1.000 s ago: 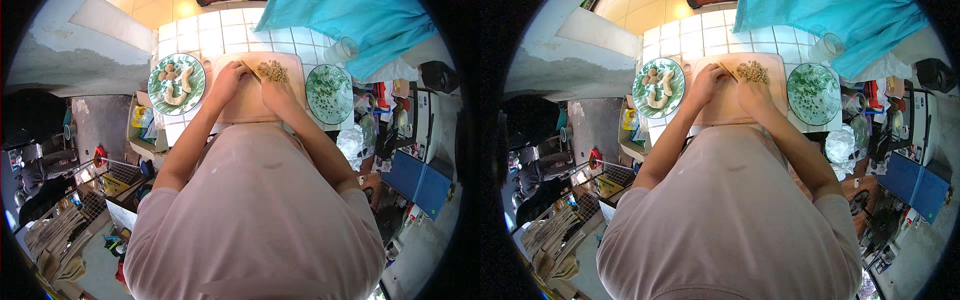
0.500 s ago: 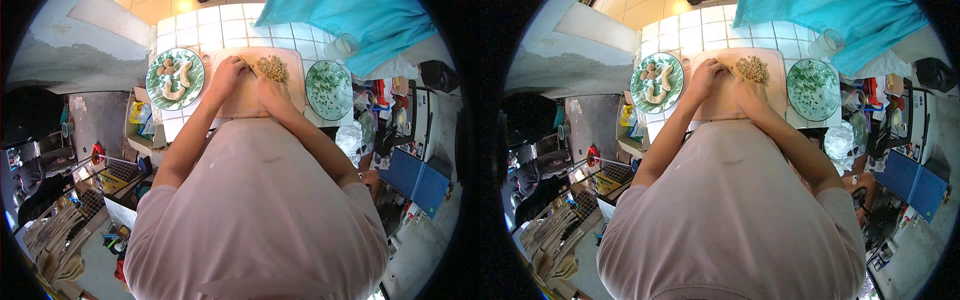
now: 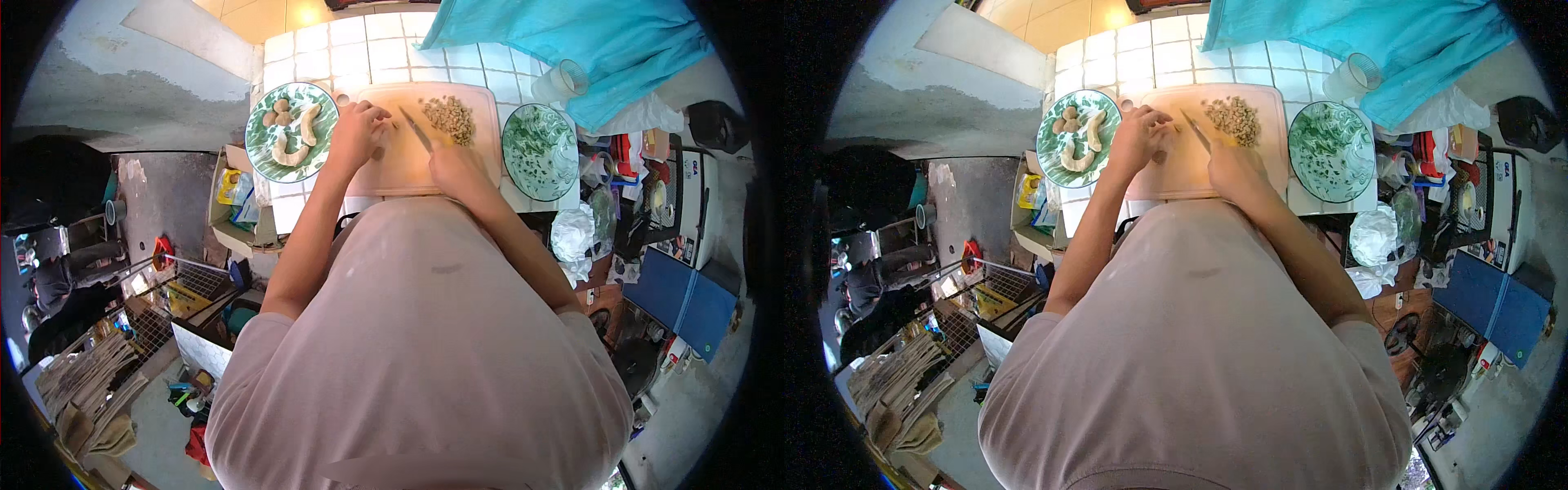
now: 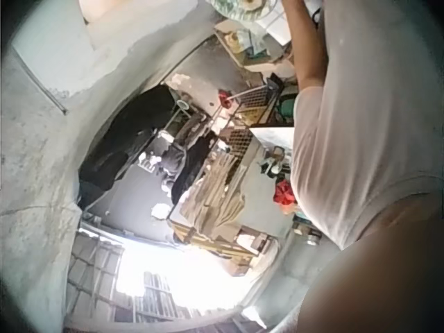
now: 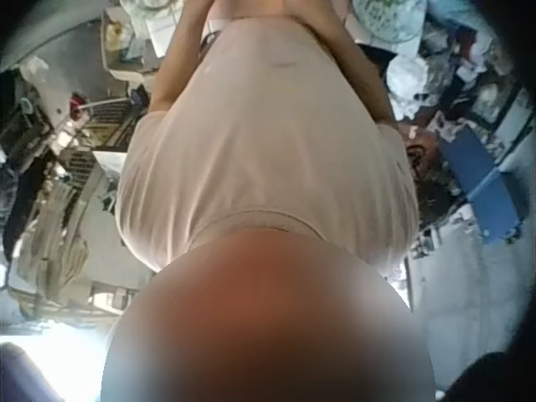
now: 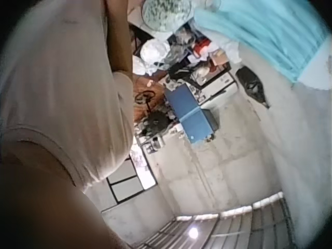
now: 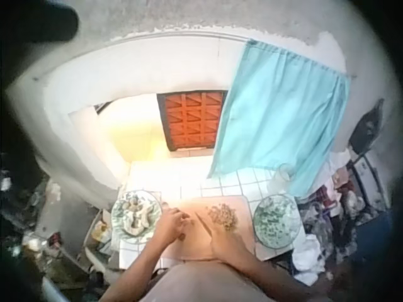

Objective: Chopping garlic or ginger into small pieces on a cutting board using a knife.

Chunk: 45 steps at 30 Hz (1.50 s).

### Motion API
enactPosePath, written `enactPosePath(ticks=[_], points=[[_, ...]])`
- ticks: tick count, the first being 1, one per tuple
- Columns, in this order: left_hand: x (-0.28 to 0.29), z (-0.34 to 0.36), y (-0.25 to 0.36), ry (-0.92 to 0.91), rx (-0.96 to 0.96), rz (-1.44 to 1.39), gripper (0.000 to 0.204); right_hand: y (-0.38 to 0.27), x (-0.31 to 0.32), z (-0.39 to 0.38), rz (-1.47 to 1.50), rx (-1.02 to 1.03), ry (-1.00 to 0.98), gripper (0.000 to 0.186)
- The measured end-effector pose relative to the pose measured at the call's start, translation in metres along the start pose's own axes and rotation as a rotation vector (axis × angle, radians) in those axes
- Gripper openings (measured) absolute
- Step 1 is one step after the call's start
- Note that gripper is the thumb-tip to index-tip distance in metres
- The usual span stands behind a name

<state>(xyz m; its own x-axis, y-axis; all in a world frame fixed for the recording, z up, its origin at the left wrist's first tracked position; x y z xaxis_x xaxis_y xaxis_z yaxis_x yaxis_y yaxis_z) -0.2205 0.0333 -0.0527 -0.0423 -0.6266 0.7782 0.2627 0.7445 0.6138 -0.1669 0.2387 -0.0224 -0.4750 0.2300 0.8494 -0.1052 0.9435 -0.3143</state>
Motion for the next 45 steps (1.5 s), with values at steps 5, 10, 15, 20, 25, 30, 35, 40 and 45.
enactPosePath(ticks=[5,10,15,20,25,30,35,40,45], points=[[-0.012,0.006,-0.002,-0.102,-0.107,0.023,0.013,0.017,-0.02,0.014,-0.008,-0.008,0.014,0.031],[-0.026,0.015,-0.001,-0.09,-0.074,-0.073,0.013,0.03,-0.008,0.006,-0.023,-0.043,0.058,0.03],[-0.034,0.021,0.01,-0.111,-0.07,-0.12,0.014,0.024,-0.001,0.0,0.02,-0.059,0.084,0.029],[-0.034,0.018,0.007,-0.025,-0.01,-0.276,0.021,0.017,-0.005,0.013,0.103,-0.036,0.132,0.027],[-0.022,0.015,0.006,-0.108,-0.04,-0.212,0.024,0.032,-0.014,0.023,0.116,-0.065,0.171,0.026],[-0.021,0.014,0.006,-0.144,-0.058,-0.191,0.023,0.032,-0.013,0.012,0.112,-0.074,0.131,0.027],[-0.024,0.019,0.016,-0.062,-0.114,-0.082,0.013,0.03,-0.011,0.009,0.13,-0.074,0.114,0.028],[-0.035,0.022,0.011,0.034,-0.033,-0.163,0.012,0.024,-0.008,0.014,0.092,-0.022,0.151,0.027],[-0.029,0.024,0.017,0.017,-0.067,-0.102,0.014,0.007,0.011,0.018,0.007,-0.015,0.136,0.024]])
Point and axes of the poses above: each hand's wrist, its own z-axis towards the middle knuckle, its own x-axis out of the back of the hand, y = z × x, the point moved 4 cm from there along z, towards the middle knuckle, and after that the axes turned 3 degrees about z, right-handed, at the moved point
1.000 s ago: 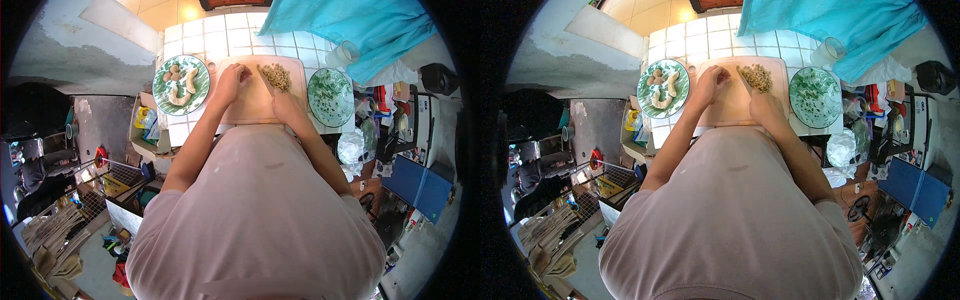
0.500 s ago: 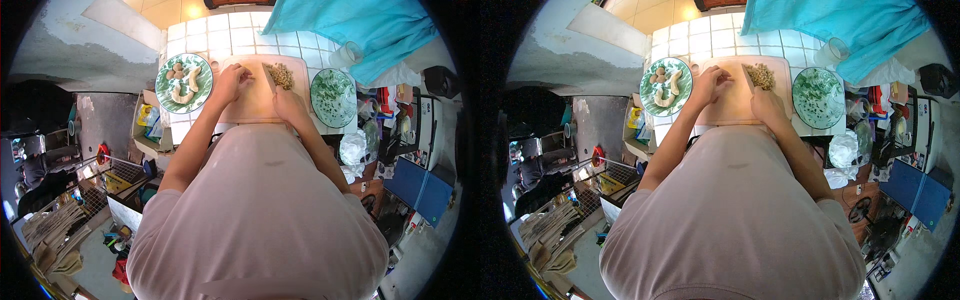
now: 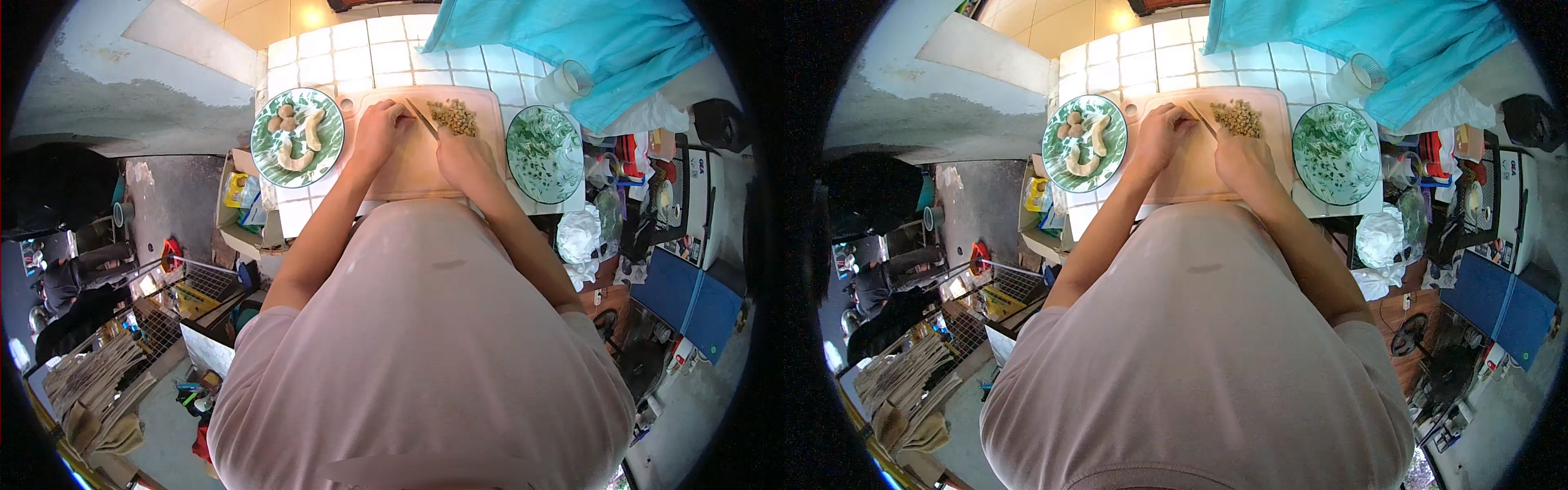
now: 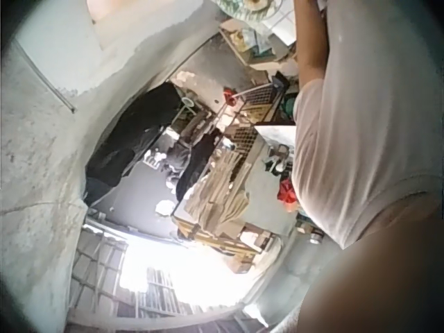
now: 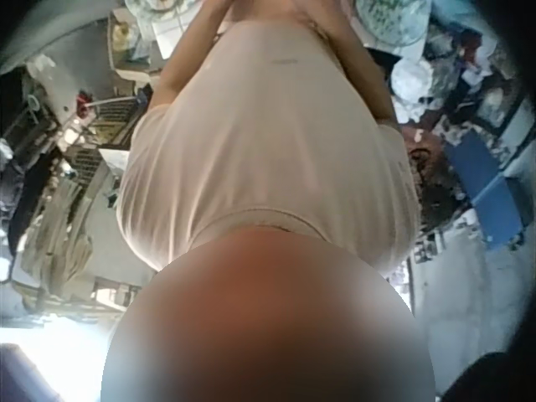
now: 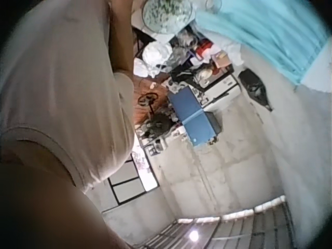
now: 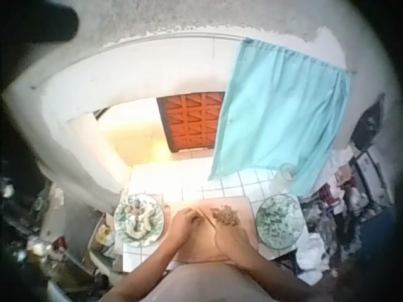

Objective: Chopping garlic or ginger into small pieces on a cutting board using a knife.

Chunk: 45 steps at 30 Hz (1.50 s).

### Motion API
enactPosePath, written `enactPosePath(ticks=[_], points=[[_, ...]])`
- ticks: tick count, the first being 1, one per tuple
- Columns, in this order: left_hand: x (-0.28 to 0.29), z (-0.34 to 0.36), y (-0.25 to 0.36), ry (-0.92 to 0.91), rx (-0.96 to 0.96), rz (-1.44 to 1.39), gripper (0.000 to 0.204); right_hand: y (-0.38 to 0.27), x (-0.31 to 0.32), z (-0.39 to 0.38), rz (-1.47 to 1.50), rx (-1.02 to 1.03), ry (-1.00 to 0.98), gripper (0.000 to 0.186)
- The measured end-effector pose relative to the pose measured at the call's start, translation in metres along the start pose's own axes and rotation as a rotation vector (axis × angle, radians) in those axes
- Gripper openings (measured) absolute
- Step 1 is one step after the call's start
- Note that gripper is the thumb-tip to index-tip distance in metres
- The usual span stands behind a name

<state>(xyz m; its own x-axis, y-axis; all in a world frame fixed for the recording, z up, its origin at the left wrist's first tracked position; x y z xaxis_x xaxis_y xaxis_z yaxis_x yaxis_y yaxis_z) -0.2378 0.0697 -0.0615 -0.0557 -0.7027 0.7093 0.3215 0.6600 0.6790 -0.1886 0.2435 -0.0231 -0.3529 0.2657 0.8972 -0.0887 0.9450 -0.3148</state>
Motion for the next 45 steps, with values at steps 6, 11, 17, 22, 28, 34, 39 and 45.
enactPosePath(ticks=[6,11,17,22,28,34,39,45], points=[[0.001,0.004,-0.004,-0.028,0.014,-0.051,0.013,-0.015,0.009,0.004,-0.074,0.068,-0.046,0.026],[-0.002,0.003,-0.005,-0.014,0.032,-0.073,0.014,-0.006,-0.023,0.004,-0.026,0.071,-0.059,0.025],[0.001,-0.002,-0.002,-0.029,0.094,-0.083,0.016,-0.004,-0.001,0.012,-0.019,0.082,-0.079,0.025],[0.0,0.0,-0.002,-0.052,0.11,-0.079,0.016,-0.019,0.027,0.008,-0.031,0.061,-0.076,0.025],[-0.002,0.001,-0.006,-0.056,0.102,-0.084,0.015,-0.021,0.011,0.007,-0.086,0.086,-0.044,0.024],[0.0,0.002,-0.002,-0.047,0.102,-0.056,0.013,-0.011,-0.032,0.01,-0.04,0.014,-0.034,0.023],[-0.004,0.0,-0.001,-0.03,0.096,-0.068,0.013,0.002,-0.027,-0.008,0.008,0.033,-0.01,0.023],[-0.01,-0.006,-0.009,-0.035,0.092,-0.089,0.018,0.007,0.015,-0.058,0.011,0.03,-0.069,0.025]])
Point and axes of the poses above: each hand's wrist, its own z-axis towards the middle knuckle, its own x-axis out of the back of the hand, y = z × x, the point moved 4 cm from there along z, towards the middle knuckle, and after that the axes turned 3 degrees about z, right-handed, at the moved point
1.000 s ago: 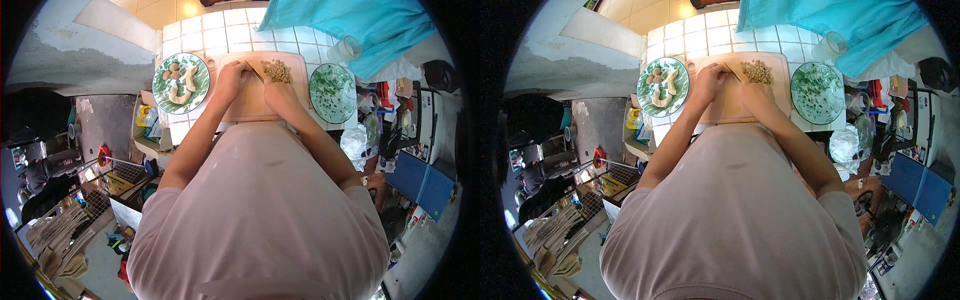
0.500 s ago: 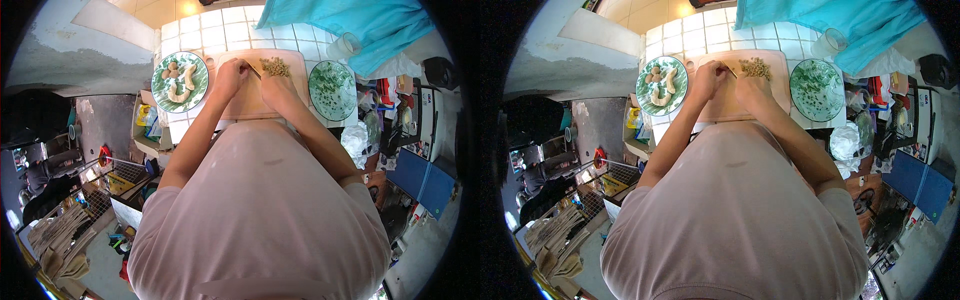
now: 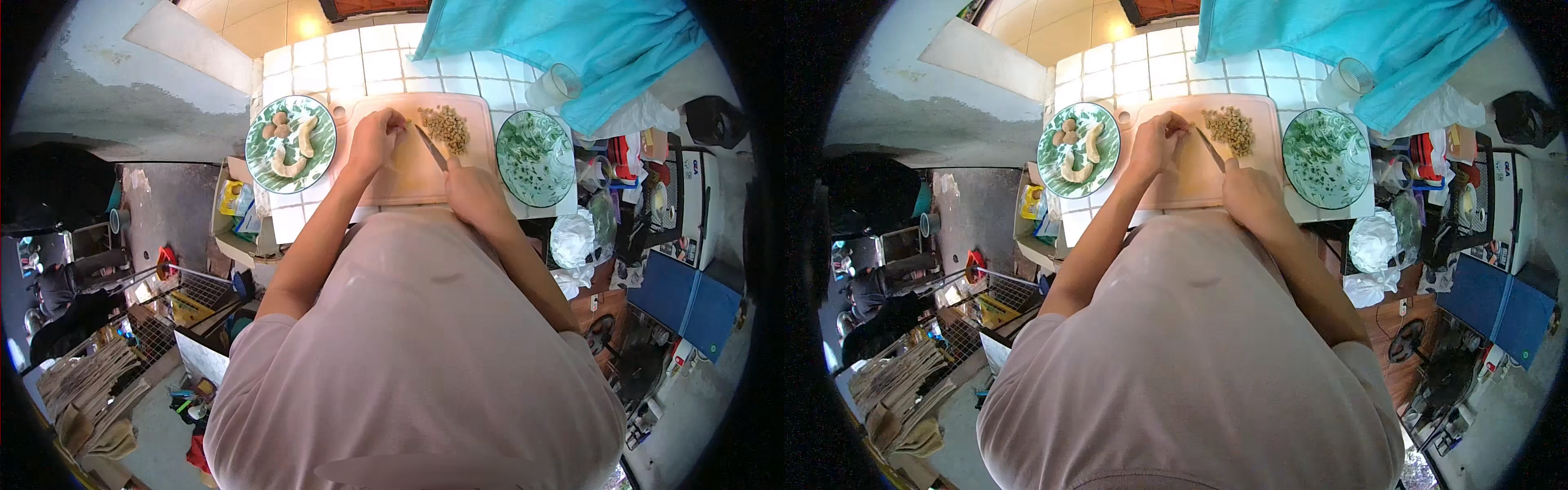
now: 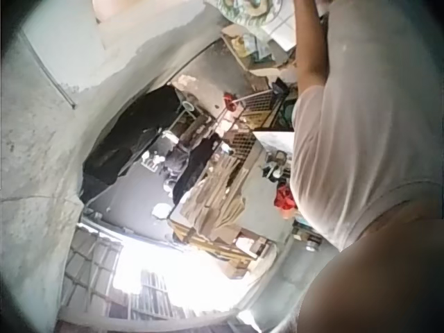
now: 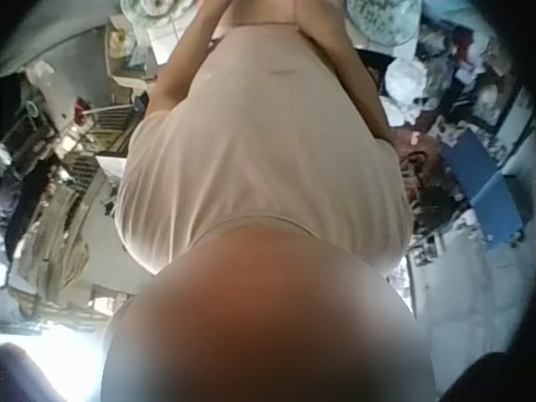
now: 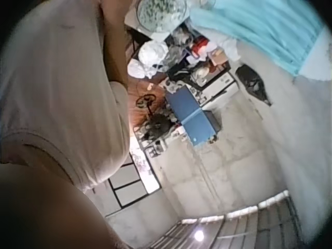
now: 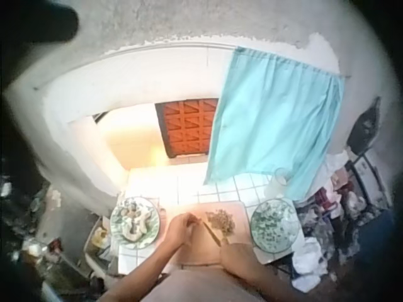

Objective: Chopping garlic or ginger into small pieces on a cutting board using a knife.

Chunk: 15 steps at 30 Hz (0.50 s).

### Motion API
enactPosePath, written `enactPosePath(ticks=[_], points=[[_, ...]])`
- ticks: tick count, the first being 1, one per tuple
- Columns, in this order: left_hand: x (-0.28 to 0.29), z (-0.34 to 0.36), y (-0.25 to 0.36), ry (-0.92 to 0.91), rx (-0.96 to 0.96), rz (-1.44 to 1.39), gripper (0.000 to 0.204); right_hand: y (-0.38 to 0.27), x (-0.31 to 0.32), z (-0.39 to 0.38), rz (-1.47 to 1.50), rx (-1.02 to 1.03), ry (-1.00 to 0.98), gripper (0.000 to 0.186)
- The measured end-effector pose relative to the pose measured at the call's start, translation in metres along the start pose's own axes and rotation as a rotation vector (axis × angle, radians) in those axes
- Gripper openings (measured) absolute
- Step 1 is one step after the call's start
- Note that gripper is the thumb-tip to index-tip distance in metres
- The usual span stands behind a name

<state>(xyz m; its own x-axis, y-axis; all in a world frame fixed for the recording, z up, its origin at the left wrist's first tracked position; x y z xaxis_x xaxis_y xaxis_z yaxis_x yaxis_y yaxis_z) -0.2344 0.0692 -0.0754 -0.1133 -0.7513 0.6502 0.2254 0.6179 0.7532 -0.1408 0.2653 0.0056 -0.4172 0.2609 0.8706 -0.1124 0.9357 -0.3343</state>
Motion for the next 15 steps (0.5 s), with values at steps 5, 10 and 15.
enactPosePath(ticks=[5,10,15], points=[[0.026,-0.009,0.004,0.163,-0.065,-0.17,0.039,0.002,-0.004,0.003,0.04,-0.081,0.004,0.027],[0.062,-0.034,0.008,0.072,0.056,0.016,0.023,-0.01,-0.033,0.033,0.075,0.054,0.032,0.026],[0.051,-0.069,0.005,-0.023,0.063,0.151,0.038,0.007,-0.051,0.061,0.089,0.022,0.185,0.027]])
Point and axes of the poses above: each hand's wrist, its own z-axis towards the middle knuckle, its own x-axis out of the back of the hand, y = z × x, the point moved 4 cm from there along z, towards the middle knuckle, and after that the axes turned 3 degrees about z, right-handed, at the moved point
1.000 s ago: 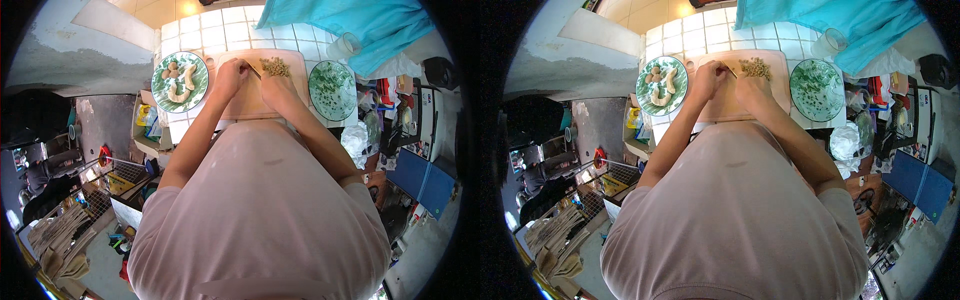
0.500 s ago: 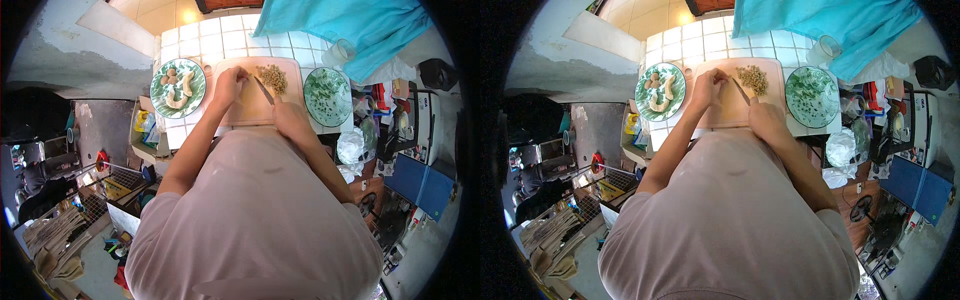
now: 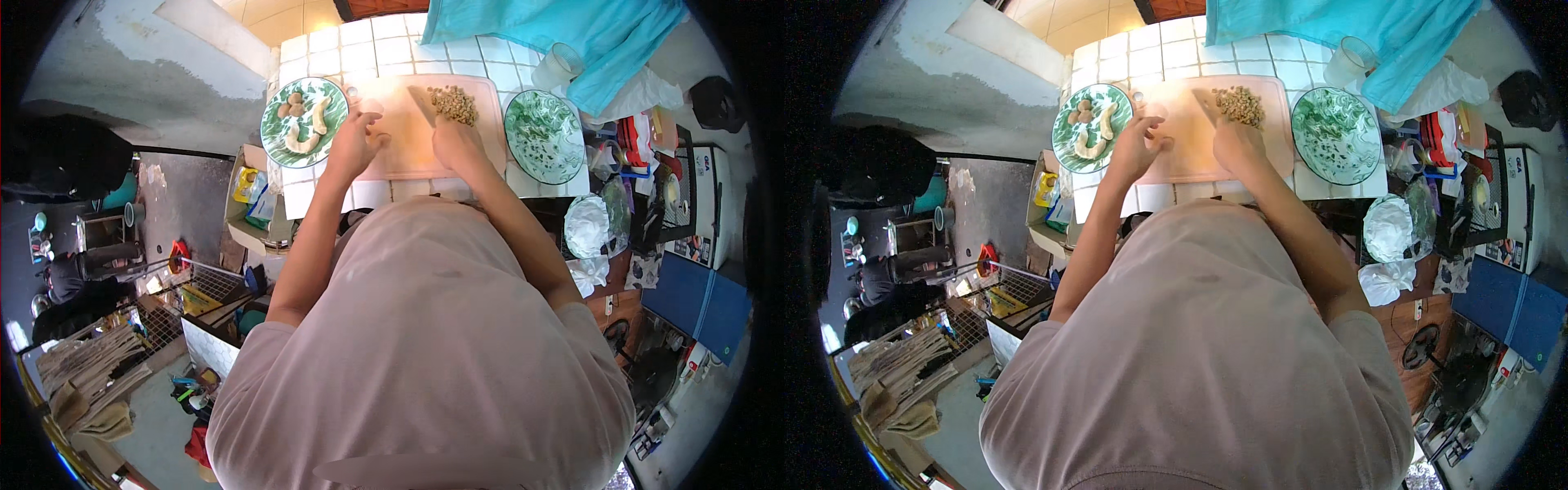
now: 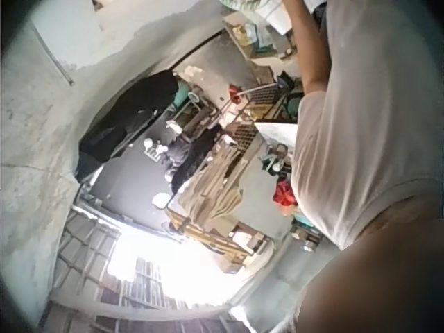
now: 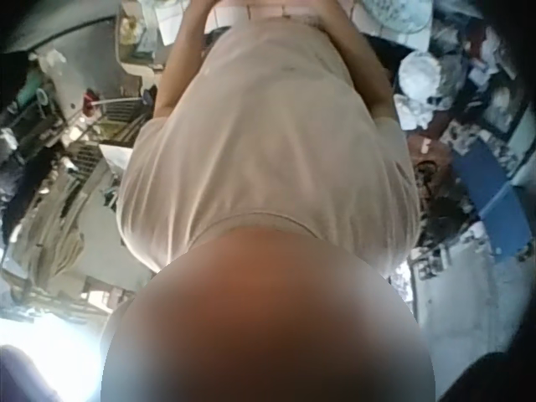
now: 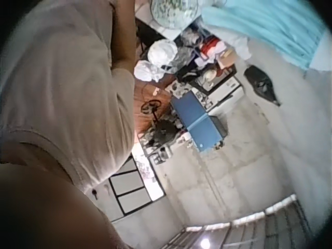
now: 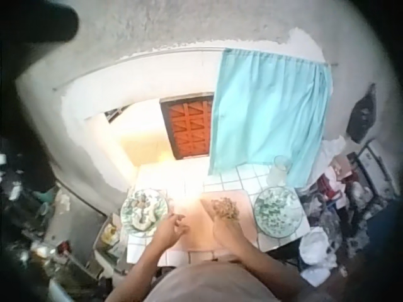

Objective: Chopping garlic or ginger into small pieces on a cutting board using a knife.

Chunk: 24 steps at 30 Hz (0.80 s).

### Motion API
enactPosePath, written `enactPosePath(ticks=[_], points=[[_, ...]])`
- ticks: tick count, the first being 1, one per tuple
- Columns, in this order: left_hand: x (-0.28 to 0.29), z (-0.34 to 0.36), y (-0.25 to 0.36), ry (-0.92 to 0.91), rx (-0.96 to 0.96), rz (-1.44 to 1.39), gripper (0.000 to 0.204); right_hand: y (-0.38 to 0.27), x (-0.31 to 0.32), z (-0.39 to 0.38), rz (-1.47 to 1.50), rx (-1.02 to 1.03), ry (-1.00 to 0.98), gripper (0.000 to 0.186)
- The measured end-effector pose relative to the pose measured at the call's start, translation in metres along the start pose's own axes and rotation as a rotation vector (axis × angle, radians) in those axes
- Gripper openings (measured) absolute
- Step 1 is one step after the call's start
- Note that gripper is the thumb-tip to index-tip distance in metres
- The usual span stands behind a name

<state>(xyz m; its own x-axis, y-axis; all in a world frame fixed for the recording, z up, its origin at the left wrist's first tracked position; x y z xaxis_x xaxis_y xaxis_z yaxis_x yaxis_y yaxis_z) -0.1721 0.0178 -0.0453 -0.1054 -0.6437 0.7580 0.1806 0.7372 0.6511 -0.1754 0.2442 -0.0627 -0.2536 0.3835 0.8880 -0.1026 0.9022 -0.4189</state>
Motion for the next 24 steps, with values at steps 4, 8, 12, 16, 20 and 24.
enactPosePath(ticks=[4,8,12,16,20,24], points=[[-0.015,-0.008,-0.005,0.06,0.036,-0.06,0.038,0.01,0.003,-0.005,-0.014,-0.078,-0.014,0.028],[-0.02,-0.001,-0.017,0.046,0.119,-0.077,0.028,0.014,-0.002,-0.02,0.113,0.016,-0.062,0.028],[-0.016,-0.002,-0.007,-0.034,0.163,-0.026,0.02,0.023,-0.008,-0.03,0.263,0.065,0.128,0.028],[-0.035,-0.023,-0.009,-0.194,0.342,-0.187,0.023,0.044,-0.011,-0.046,0.547,0.038,0.315,0.023],[-0.031,-0.026,-0.001,0.121,0.469,-0.559,0.015,0.051,-0.021,-0.044,0.68,0.035,0.249,0.018],[-0.02,0.008,0.019,0.367,0.228,-0.424,0.014,0.038,-0.005,-0.049,0.663,0.07,0.281,0.017]])
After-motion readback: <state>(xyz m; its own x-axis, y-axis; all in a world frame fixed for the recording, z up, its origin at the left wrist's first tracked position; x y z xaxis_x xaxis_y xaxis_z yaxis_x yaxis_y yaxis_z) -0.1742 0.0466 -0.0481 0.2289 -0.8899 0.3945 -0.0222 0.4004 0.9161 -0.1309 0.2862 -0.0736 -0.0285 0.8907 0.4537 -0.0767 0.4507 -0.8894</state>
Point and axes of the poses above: each hand's wrist, its own z-axis towards the middle knuckle, its own x-axis out of the back of the hand, y = z × x, the point moved 4 cm from there along z, towards the middle knuckle, and after that the axes turned 3 degrees about z, right-handed, at the moved point
